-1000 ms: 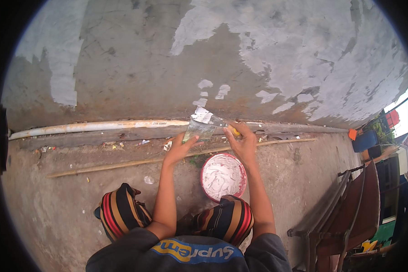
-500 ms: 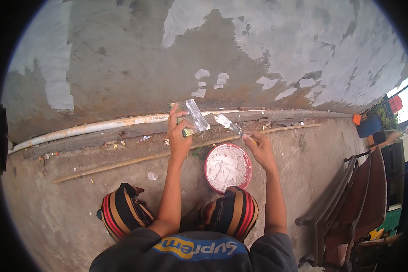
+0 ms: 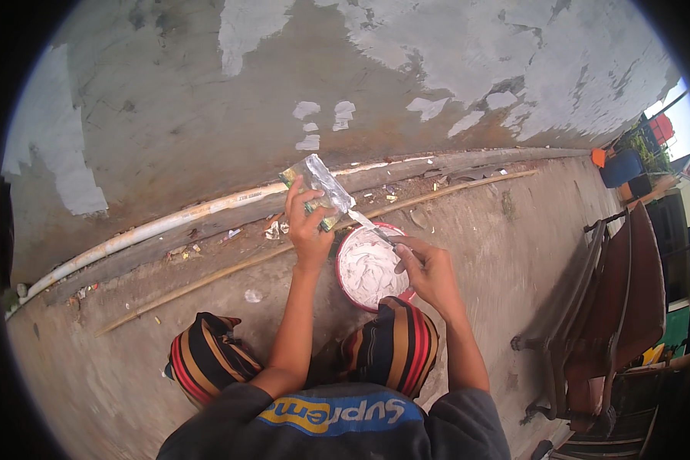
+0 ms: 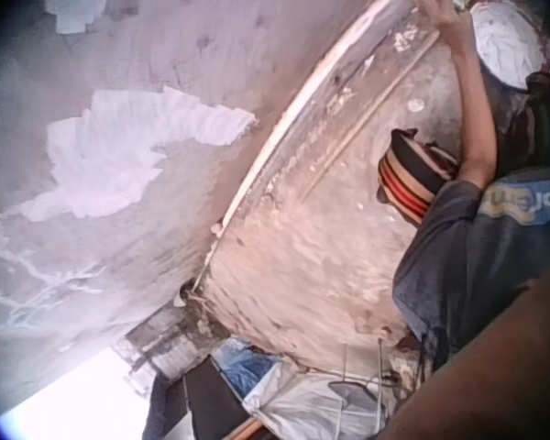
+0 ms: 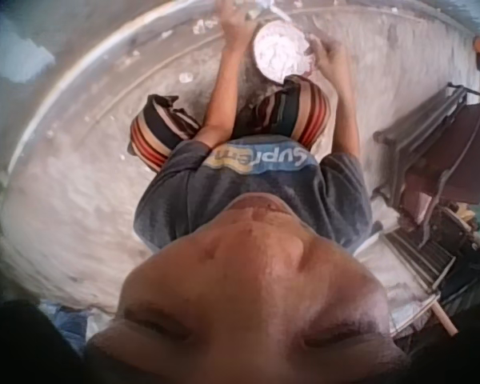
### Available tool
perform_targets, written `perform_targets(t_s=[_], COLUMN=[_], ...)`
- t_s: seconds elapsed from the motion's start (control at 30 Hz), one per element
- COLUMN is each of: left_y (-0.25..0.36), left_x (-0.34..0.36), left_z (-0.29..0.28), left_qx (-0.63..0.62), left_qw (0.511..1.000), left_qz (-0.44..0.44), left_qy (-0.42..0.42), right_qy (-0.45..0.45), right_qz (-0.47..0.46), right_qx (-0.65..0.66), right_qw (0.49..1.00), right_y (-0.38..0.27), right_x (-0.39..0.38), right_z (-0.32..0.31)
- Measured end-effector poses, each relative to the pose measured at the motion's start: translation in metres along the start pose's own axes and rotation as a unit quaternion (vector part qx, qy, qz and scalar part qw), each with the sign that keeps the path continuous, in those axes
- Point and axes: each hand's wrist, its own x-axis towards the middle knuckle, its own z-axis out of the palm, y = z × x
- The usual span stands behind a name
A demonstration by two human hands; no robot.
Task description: The person applies white plaster to a weathered concrete wall using a trowel and a smaller putty knife. They scoop plaster from a bucket, spread it in sections, and smooth the surface repeatedly.
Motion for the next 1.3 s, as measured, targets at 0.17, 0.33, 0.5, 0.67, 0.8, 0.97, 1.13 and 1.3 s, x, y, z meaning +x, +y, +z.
perform_targets(t_s=[0.17,0.33,0.5,0.67,0.8,0.97,1.13,1.3], left_y=[0.014,0.016,0.009,0.012,0.005,0.008,0.008,0.006], left_x=[-0.011,-0.022,-0.033,-0.043,-0.045,-0.051,-0.063,-0.075], left_z=[0.015,0.024,0.030,0.039,0.041,0.046,0.057,0.061], left_qx=[-0.003,-0.005,-0.021,-0.047,-0.041,-0.031,-0.048,-0.045], left_qw=[0.999,0.998,0.996,0.994,0.994,0.993,0.990,0.985], left_qz=[0.009,0.027,0.044,0.042,0.026,0.015,0.013,0.012], left_qy=[-0.032,-0.057,-0.068,-0.092,-0.097,-0.116,-0.134,-0.166], right_qy=[0.024,0.030,0.025,0.067,0.050,0.010,0.025,0.059], right_qz=[0.011,0.018,0.028,0.068,0.136,0.129,0.082,0.133], right_qx=[-0.063,-0.069,-0.096,-0.050,0.043,0.004,-0.052,0.011], right_qw=[0.998,0.997,0.995,0.994,0.989,0.992,0.995,0.989], right_y=[0.003,0.013,0.028,0.061,0.043,0.042,0.075,0.090], right_x=[-0.008,-0.011,-0.004,0.008,-0.004,-0.019,-0.016,-0.008], right_z=[-0.002,-0.002,-0.003,-0.013,-0.032,-0.023,-0.010,-0.017])
